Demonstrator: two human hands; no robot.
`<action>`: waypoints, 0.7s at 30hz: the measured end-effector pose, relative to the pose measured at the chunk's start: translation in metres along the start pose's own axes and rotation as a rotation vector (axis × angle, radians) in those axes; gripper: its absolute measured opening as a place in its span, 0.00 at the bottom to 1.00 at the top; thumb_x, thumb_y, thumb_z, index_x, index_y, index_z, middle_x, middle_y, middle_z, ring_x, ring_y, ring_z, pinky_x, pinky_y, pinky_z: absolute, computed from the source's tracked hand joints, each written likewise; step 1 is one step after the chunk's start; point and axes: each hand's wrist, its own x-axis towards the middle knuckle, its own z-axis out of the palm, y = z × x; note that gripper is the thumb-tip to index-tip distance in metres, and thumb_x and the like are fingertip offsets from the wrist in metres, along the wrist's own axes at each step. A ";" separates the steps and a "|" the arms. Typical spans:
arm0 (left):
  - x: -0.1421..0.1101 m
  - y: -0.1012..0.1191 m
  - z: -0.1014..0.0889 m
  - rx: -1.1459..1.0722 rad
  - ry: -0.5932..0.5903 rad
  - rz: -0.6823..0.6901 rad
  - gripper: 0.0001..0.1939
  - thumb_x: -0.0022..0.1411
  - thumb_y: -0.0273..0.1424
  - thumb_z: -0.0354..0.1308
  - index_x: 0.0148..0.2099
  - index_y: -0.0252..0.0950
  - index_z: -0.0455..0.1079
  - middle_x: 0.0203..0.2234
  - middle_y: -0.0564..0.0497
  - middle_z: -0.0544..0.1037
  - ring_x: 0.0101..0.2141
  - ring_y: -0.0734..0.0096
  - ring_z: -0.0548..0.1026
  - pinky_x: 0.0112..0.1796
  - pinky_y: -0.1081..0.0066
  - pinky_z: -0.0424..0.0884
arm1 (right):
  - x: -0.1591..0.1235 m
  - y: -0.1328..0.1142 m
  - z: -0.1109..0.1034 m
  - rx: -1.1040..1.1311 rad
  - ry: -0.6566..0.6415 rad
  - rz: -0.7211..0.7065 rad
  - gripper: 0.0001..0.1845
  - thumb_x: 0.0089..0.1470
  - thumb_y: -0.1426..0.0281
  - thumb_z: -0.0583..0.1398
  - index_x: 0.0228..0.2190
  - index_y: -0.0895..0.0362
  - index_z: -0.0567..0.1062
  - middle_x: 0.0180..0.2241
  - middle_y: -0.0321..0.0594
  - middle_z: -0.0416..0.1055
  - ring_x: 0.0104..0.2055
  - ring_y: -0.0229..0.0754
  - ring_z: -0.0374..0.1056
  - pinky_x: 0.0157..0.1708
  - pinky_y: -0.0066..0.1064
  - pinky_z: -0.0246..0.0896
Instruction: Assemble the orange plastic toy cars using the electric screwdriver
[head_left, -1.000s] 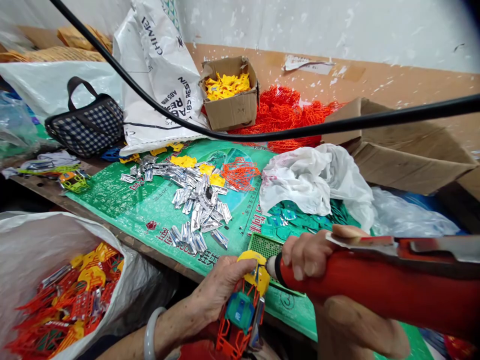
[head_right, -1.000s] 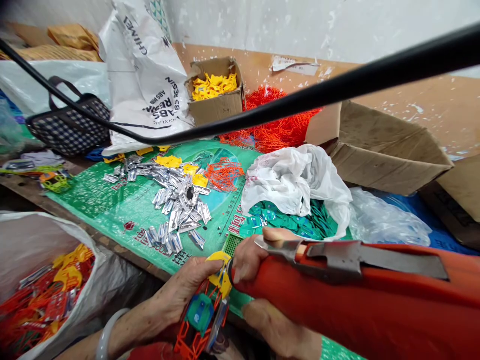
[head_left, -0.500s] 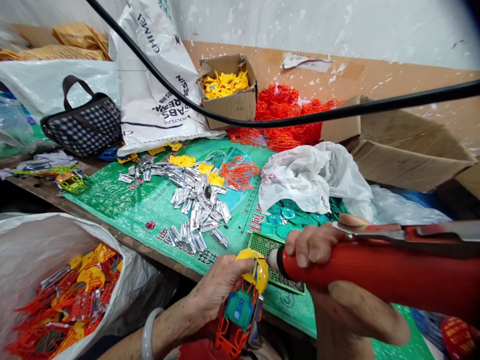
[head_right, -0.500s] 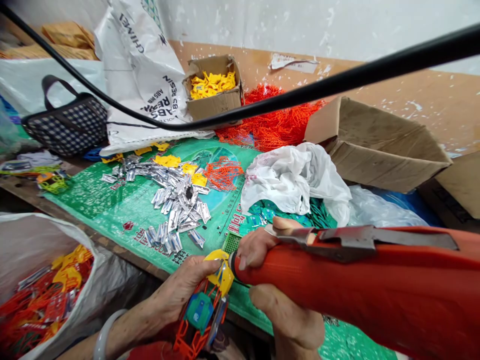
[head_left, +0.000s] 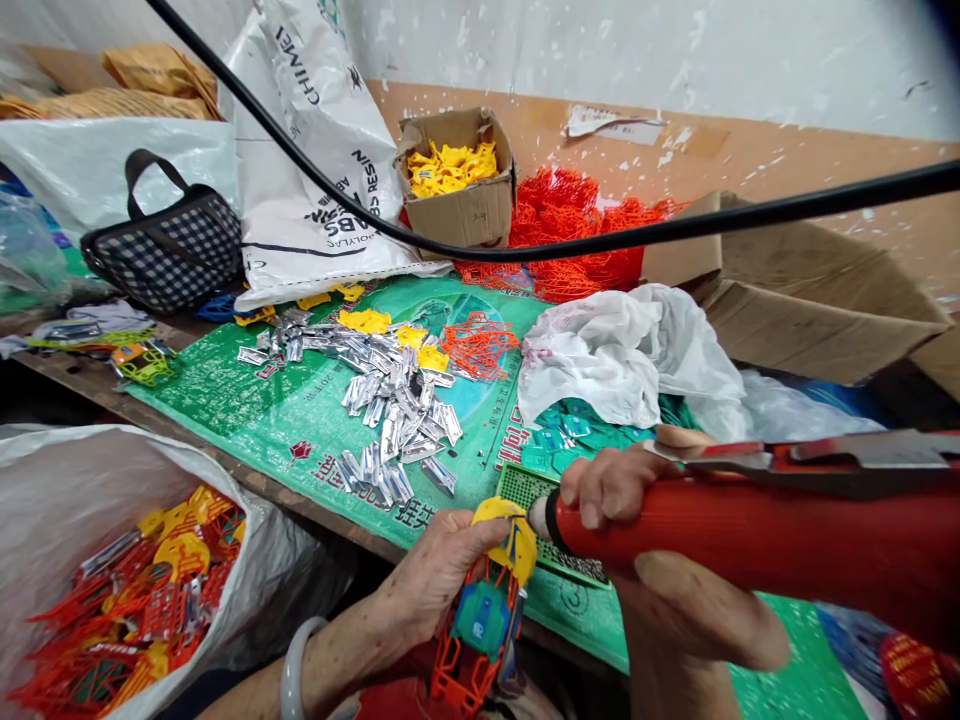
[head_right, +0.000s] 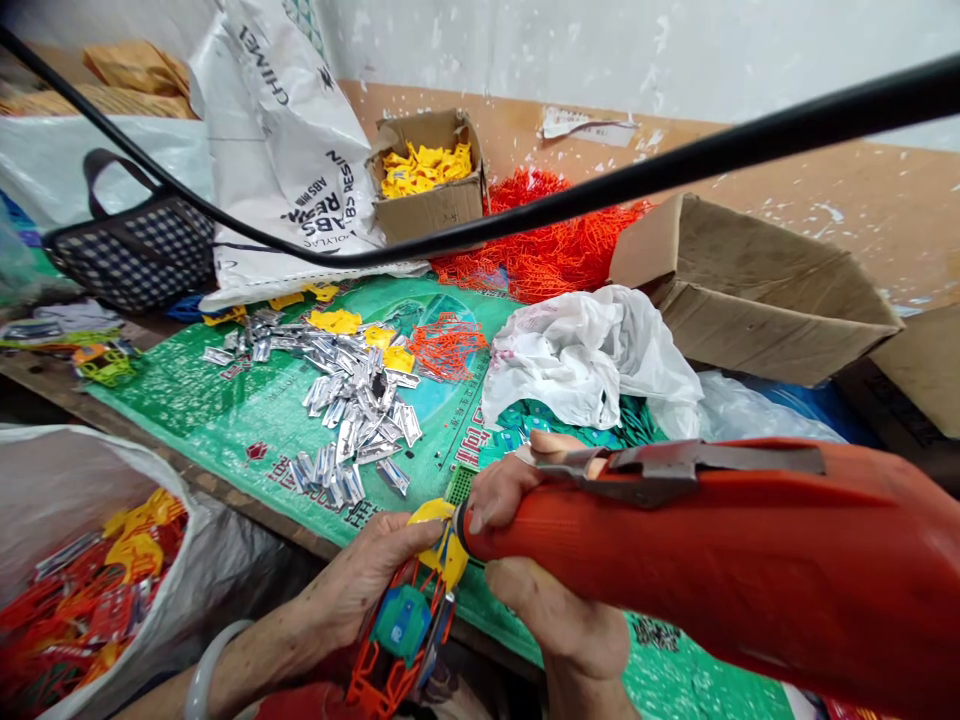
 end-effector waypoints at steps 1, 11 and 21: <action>0.000 -0.001 0.000 -0.001 0.002 -0.001 0.18 0.48 0.44 0.67 0.25 0.33 0.71 0.16 0.56 0.68 0.17 0.77 0.62 0.20 0.74 0.58 | 0.000 -0.001 0.000 -0.025 0.003 0.001 0.27 0.47 0.64 0.66 0.50 0.44 0.72 0.26 0.33 0.66 0.26 0.42 0.62 0.31 0.39 0.64; -0.002 0.000 0.003 -0.026 -0.010 -0.011 0.17 0.49 0.43 0.66 0.24 0.33 0.74 0.14 0.54 0.72 0.15 0.77 0.64 0.19 0.75 0.58 | -0.001 -0.002 0.001 -0.013 0.019 0.024 0.26 0.48 0.65 0.67 0.50 0.44 0.72 0.26 0.33 0.67 0.26 0.41 0.63 0.31 0.38 0.65; -0.001 0.000 -0.001 0.108 0.029 0.029 0.15 0.54 0.42 0.63 0.26 0.34 0.71 0.17 0.57 0.68 0.19 0.77 0.61 0.22 0.75 0.57 | -0.005 -0.006 0.002 0.008 0.002 0.058 0.26 0.49 0.63 0.66 0.51 0.45 0.72 0.26 0.34 0.70 0.28 0.43 0.65 0.33 0.39 0.65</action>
